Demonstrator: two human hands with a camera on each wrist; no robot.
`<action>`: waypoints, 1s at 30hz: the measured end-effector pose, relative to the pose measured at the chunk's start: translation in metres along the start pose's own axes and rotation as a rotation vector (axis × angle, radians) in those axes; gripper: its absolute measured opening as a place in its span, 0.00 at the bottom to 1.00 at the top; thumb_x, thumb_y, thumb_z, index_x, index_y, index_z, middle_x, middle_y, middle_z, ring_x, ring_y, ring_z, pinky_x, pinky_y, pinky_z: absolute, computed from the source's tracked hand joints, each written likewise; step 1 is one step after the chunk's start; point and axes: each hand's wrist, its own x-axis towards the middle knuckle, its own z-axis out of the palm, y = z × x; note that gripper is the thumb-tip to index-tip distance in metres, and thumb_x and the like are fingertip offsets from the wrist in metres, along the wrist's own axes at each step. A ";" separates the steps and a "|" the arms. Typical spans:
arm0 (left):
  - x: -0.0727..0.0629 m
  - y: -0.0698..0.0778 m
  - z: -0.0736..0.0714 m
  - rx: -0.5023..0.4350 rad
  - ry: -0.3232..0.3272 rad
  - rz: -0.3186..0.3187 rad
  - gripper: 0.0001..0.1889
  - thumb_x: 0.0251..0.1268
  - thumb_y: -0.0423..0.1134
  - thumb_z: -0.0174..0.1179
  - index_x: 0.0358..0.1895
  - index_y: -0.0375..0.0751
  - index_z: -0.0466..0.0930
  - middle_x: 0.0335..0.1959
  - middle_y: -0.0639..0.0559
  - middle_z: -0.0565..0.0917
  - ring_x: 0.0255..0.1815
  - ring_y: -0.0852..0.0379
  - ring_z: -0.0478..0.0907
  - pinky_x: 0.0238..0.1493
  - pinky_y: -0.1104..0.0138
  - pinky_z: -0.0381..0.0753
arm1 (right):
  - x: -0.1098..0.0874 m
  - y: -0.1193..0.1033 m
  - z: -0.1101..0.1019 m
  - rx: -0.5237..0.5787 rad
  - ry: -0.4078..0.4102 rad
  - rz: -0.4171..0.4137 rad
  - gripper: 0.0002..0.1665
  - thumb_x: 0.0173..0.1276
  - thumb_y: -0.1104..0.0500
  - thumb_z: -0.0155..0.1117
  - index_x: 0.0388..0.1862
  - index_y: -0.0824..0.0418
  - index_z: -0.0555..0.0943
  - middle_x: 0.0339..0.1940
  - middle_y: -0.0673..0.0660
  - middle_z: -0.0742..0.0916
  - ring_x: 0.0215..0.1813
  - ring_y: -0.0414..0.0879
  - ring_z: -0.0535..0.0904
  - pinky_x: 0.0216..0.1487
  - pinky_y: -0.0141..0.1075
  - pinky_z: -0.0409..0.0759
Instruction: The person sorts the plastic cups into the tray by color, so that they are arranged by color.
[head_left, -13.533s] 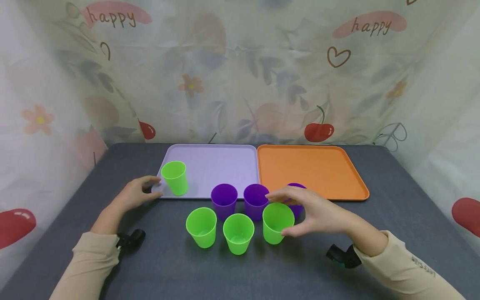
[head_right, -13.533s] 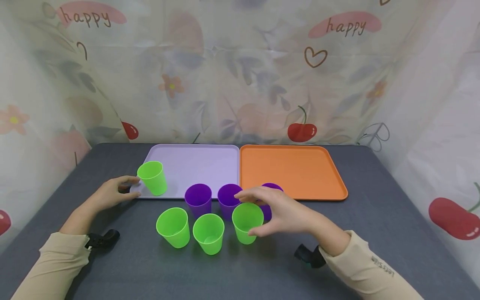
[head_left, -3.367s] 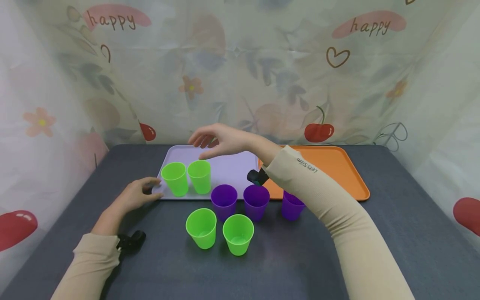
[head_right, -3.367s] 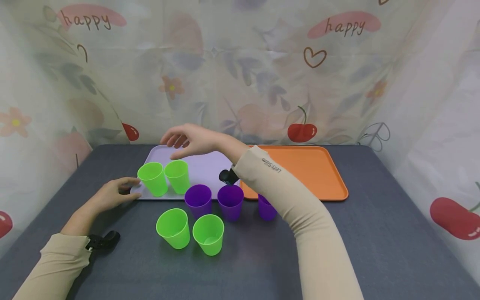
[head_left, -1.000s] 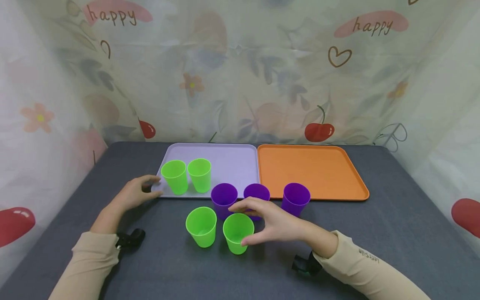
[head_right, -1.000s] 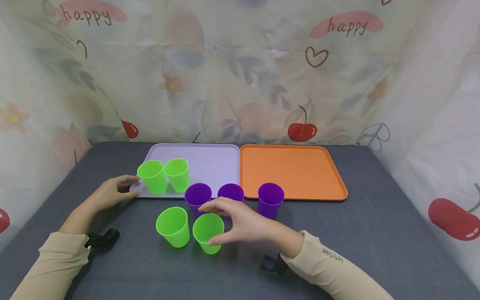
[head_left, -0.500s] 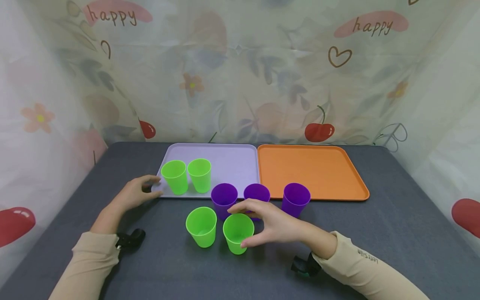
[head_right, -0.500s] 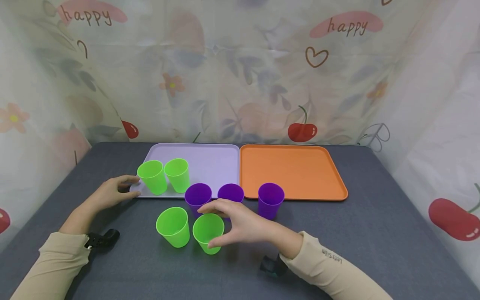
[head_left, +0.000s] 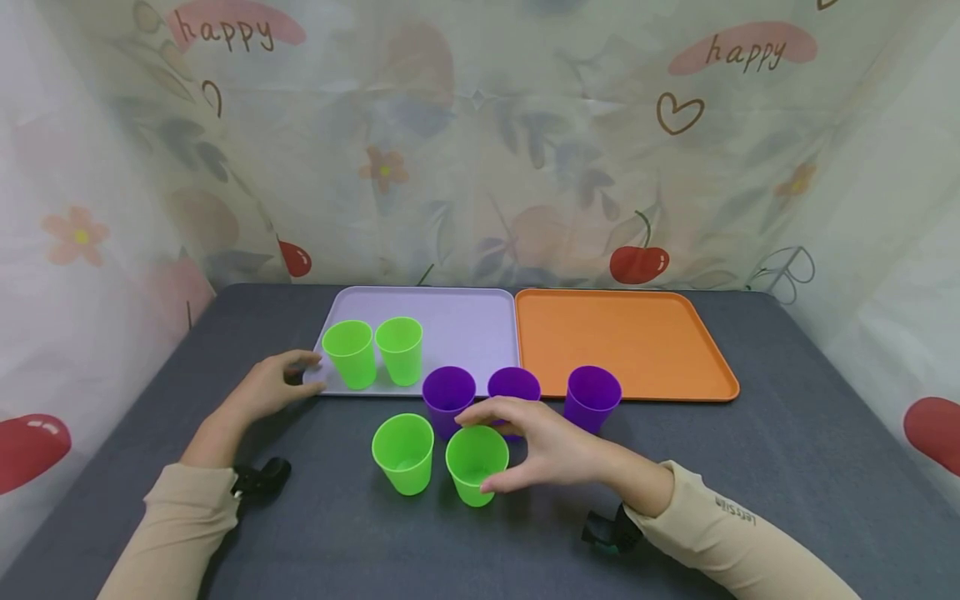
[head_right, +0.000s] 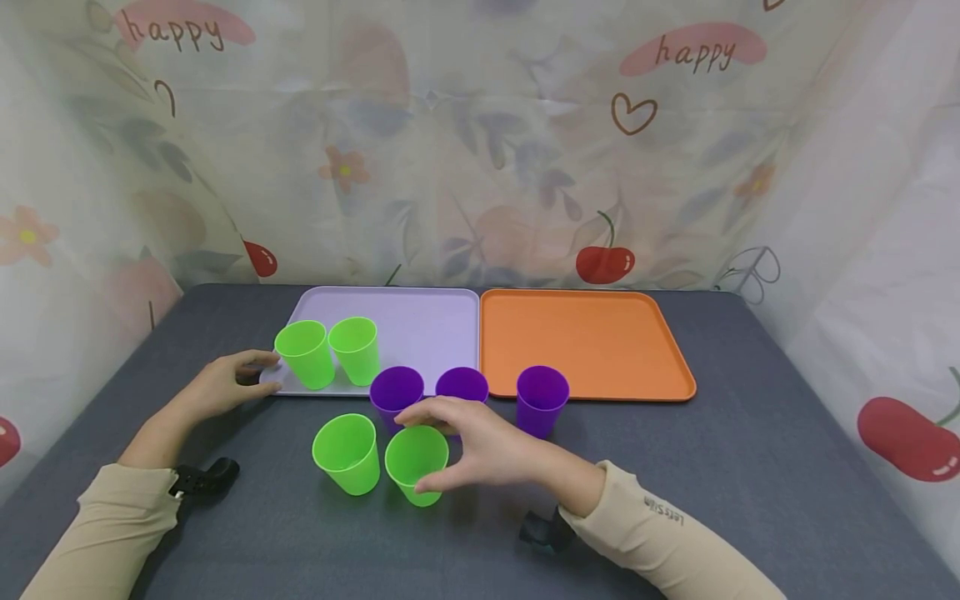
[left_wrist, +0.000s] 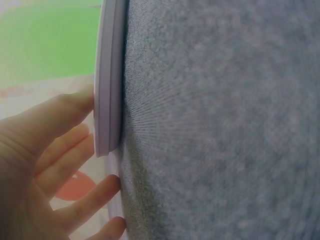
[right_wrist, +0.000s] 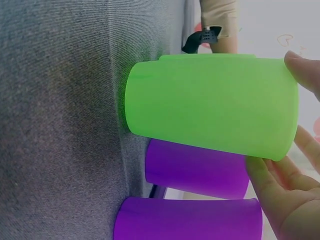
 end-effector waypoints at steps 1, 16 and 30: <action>0.000 0.000 0.000 0.000 0.000 0.000 0.28 0.59 0.44 0.62 0.60 0.31 0.71 0.59 0.31 0.74 0.58 0.31 0.71 0.56 0.43 0.71 | 0.000 0.000 0.000 0.004 0.001 0.000 0.36 0.50 0.56 0.75 0.58 0.61 0.73 0.55 0.56 0.81 0.57 0.47 0.78 0.58 0.37 0.77; 0.000 0.000 0.000 0.003 -0.003 -0.002 0.28 0.59 0.44 0.62 0.60 0.31 0.71 0.59 0.31 0.74 0.58 0.31 0.71 0.57 0.43 0.70 | 0.003 -0.011 -0.013 0.005 0.000 0.025 0.38 0.49 0.56 0.75 0.60 0.60 0.72 0.56 0.55 0.81 0.58 0.42 0.77 0.58 0.35 0.77; 0.000 0.000 -0.001 0.003 -0.014 -0.008 0.28 0.59 0.45 0.62 0.60 0.32 0.71 0.59 0.32 0.74 0.58 0.32 0.71 0.56 0.43 0.72 | 0.007 -0.028 -0.033 0.024 0.015 0.035 0.36 0.50 0.59 0.74 0.59 0.62 0.72 0.57 0.56 0.80 0.59 0.44 0.75 0.61 0.35 0.75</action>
